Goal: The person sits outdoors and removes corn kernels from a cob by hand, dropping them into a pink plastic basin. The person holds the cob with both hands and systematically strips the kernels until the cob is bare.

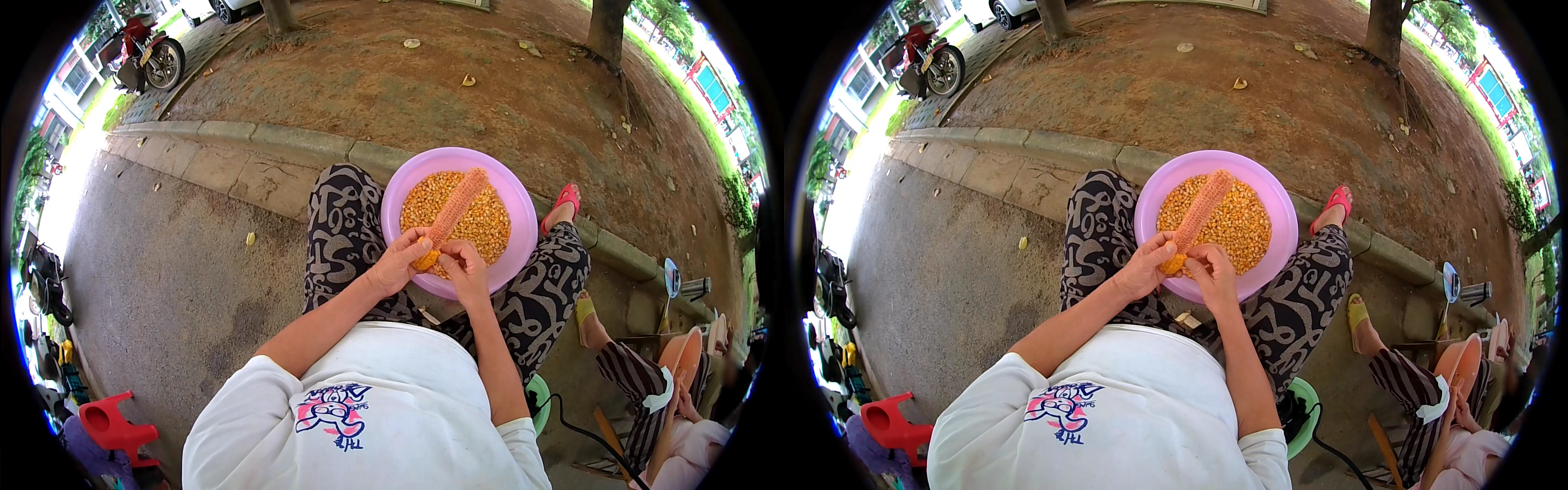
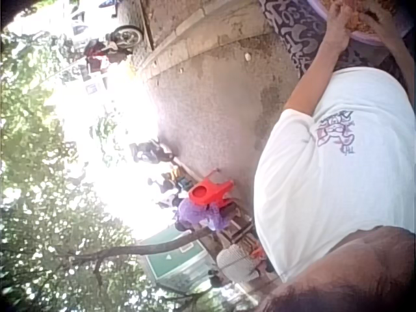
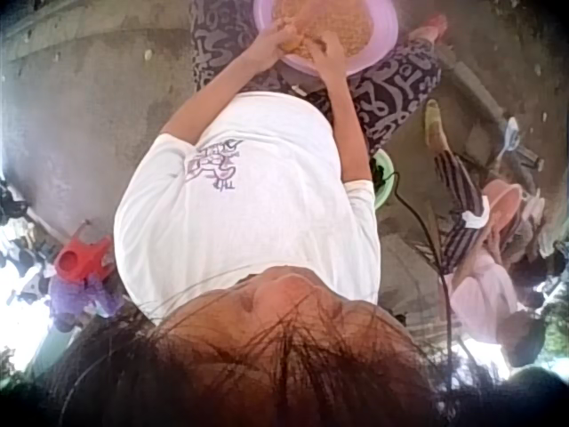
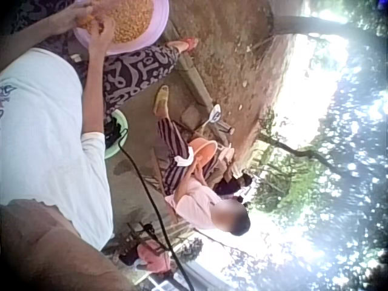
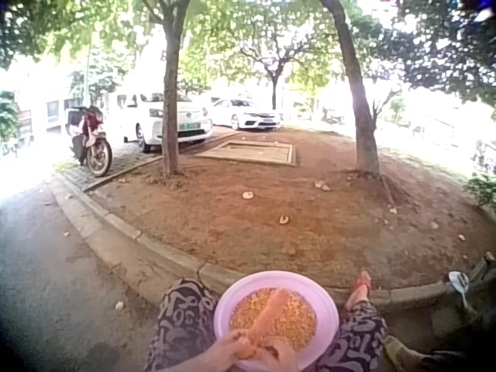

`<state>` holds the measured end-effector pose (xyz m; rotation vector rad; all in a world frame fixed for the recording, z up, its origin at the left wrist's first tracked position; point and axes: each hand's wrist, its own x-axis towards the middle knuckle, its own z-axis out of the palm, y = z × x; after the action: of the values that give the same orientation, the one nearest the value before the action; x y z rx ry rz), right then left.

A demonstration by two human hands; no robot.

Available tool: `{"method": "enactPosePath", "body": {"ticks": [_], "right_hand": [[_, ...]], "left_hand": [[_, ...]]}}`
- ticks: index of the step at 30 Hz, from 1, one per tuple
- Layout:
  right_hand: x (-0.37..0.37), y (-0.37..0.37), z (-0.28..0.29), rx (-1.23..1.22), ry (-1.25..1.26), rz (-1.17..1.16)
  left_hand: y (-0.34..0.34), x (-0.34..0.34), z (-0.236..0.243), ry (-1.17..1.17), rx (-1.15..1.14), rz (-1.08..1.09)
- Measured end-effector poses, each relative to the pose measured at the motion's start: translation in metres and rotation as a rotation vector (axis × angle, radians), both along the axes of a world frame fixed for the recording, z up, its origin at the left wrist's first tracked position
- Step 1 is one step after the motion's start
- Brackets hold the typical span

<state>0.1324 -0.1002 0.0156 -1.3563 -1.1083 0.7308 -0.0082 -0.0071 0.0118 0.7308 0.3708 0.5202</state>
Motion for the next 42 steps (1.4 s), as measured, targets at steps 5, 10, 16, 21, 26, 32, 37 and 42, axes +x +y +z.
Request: {"method": "enactPosePath", "body": {"ticks": [5,10,16,21,26,32,37,42], "right_hand": [[-0.001,0.000,-0.002,0.055,0.001,-0.043],[0.000,0.002,-0.006,0.057,0.004,-0.065],[-0.002,0.001,-0.005,0.027,0.081,-0.033],[-0.001,0.001,-0.006,0.078,-0.031,-0.065],[-0.003,0.000,0.002,0.044,-0.095,-0.053],[-0.004,0.000,0.004,0.034,-0.139,-0.050],[-0.005,0.000,0.002,0.068,-0.103,-0.050],[-0.005,0.000,0.005,0.058,-0.154,-0.043]], "left_hand": [[-0.001,0.001,0.008,-0.037,-0.045,-0.011],[0.001,0.001,0.006,-0.071,-0.093,-0.064],[-0.005,0.001,0.011,0.011,0.048,0.008],[-0.003,0.002,0.005,-0.052,-0.058,-0.034],[-0.002,0.003,-0.002,-0.064,-0.020,0.008],[-0.004,0.003,0.001,-0.024,0.072,0.034],[-0.003,0.002,0.001,0.017,0.213,0.001],[-0.003,0.001,0.002,0.001,0.214,-0.015]]}}
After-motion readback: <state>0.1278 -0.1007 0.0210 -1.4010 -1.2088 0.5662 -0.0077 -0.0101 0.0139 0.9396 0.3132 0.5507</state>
